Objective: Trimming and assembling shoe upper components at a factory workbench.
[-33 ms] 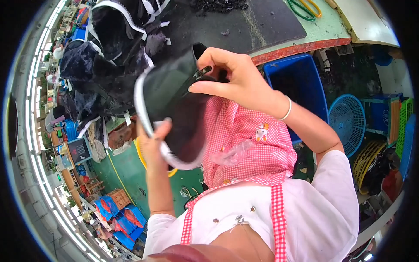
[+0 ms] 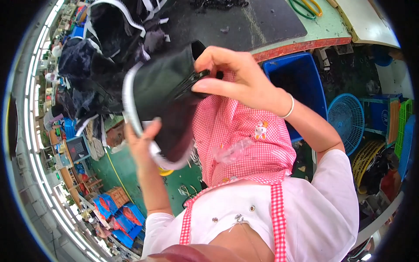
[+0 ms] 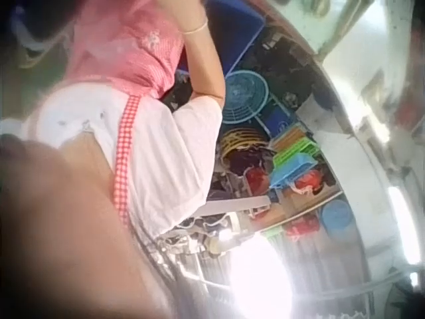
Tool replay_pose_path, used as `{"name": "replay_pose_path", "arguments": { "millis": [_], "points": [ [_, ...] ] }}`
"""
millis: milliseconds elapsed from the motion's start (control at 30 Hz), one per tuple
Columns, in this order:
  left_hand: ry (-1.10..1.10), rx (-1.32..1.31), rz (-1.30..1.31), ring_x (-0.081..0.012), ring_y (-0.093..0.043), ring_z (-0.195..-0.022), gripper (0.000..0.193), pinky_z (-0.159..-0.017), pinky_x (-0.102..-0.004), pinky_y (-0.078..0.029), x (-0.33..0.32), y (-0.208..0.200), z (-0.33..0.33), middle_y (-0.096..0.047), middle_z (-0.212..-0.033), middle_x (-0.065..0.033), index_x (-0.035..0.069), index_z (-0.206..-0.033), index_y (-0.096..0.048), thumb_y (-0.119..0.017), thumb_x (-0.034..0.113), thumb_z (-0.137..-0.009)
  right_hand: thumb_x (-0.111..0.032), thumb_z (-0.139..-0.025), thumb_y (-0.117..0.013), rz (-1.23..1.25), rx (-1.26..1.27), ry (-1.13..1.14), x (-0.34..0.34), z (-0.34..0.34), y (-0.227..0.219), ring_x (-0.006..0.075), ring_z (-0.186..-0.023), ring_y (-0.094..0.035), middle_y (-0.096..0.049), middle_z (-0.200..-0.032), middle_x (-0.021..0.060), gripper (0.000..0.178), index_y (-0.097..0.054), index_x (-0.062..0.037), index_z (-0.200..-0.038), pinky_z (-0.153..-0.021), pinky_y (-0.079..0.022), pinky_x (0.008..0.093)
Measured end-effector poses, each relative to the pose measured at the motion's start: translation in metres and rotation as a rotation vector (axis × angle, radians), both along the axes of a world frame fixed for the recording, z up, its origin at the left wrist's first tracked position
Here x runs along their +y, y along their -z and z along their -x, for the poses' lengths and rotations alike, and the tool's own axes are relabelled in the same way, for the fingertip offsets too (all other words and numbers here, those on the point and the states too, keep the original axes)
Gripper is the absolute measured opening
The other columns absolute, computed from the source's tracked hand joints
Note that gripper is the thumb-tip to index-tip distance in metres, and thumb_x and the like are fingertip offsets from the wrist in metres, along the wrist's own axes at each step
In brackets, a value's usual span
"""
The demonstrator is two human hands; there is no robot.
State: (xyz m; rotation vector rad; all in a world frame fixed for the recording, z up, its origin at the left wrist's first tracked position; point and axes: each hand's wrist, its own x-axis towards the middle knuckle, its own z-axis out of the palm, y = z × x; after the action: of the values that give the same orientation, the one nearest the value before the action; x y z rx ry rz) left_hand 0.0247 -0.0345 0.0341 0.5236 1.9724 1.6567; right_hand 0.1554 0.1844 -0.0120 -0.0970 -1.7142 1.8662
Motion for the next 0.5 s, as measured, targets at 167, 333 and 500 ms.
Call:
{"name": "replay_pose_path", "arguments": {
  "millis": [167, 333, 500],
  "points": [
    [0.156, -0.022, 0.059, -0.0187, -0.06, -0.109, 0.074, -0.096, -0.0292, -0.046, 0.008, -0.06, 0.039, -0.062, -0.121, -0.012, -0.001, -0.14, -0.045, -0.073, -0.005, -0.072, 0.007, -0.071, -0.069, -0.637, 0.267, 0.286, 0.012, 0.006, -0.013, 0.0181, -0.076, -0.058, -0.057, -0.092, 0.0045, 0.036, -0.061, -0.0037, -0.104, -0.072, -0.048, 0.0275],
    [0.781, 0.129, 0.34, -0.0114, -0.058, -0.108, 0.064, -0.094, -0.0246, -0.045, -0.001, -0.027, 0.099, -0.063, -0.119, -0.0044, 0.0, -0.139, -0.048, -0.07, -0.003, -0.079, 0.007, -0.062, -0.071, -0.666, -0.02, -0.105, -0.02, 0.004, 0.014, 0.0254, -0.074, -0.06, -0.056, -0.092, 0.0071, 0.046, -0.06, -0.0078, -0.104, -0.068, -0.05, 0.0313],
    [0.535, 1.121, 0.36, -0.0148, -0.059, -0.112, 0.047, -0.095, -0.0295, -0.047, 0.001, 0.031, 0.093, -0.062, -0.124, -0.0038, 0.005, -0.126, -0.06, -0.072, 0.004, -0.081, 0.005, -0.064, -0.069, -0.639, -0.211, -0.174, -0.075, -0.016, 0.083, 0.0289, -0.074, -0.063, -0.056, -0.091, 0.0079, 0.047, -0.056, -0.0112, -0.106, -0.061, -0.053, 0.0354]
  ]
}}
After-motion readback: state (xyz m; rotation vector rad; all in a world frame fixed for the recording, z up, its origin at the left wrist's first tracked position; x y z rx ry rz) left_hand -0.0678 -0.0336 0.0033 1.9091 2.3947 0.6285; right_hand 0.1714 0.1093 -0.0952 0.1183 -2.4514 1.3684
